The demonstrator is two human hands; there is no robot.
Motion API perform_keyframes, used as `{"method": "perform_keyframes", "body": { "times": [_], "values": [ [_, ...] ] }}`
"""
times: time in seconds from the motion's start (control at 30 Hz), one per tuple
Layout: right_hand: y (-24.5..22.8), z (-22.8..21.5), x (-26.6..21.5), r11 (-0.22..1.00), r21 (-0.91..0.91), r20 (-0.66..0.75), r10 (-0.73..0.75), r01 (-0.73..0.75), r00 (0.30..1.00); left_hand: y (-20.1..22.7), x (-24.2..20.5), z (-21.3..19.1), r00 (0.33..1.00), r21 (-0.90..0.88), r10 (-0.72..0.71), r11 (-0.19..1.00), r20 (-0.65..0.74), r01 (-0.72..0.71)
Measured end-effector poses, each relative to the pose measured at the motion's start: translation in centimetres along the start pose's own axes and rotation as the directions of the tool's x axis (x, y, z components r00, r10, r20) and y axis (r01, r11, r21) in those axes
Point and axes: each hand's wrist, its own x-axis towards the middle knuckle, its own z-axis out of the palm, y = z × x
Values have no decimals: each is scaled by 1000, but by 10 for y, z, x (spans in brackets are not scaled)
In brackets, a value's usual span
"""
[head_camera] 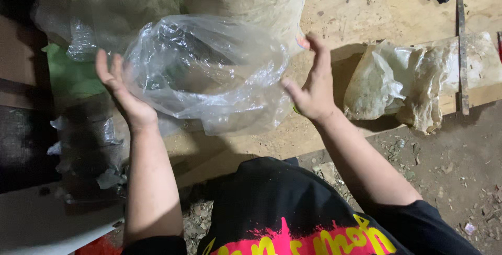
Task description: The person scoops grains from a large sack using a green scoop and transfers them into small plastic bags. The person ties the filled bags and places them on a wooden table. The person then opens a larger plastic bag and continues scooping grains into it.
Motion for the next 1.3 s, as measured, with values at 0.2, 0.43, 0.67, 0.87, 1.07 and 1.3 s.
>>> {"method": "perform_keyframes", "body": {
  "times": [0.2,0.43,0.67,0.87,1.07,1.3],
  "values": [
    [-13,5,11,994,-101,248,-5,32,969,44,-3,41,919,-67,-378,920,117,387],
    [-16,-19,33,920,71,144,373,-386,916,130,12,61,933,-24,-282,955,223,295],
    [4,-32,56,814,266,225,469,-517,854,148,29,65,873,274,-468,865,140,420],
    [45,-9,78,912,56,127,398,-407,909,87,51,76,948,282,-229,946,220,162],
    [61,-11,46,906,317,3,296,-282,955,59,28,58,977,378,-88,926,193,9],
    [37,-32,23,947,191,-21,266,-257,964,40,13,43,984,110,105,986,145,-122]
  ]
}}
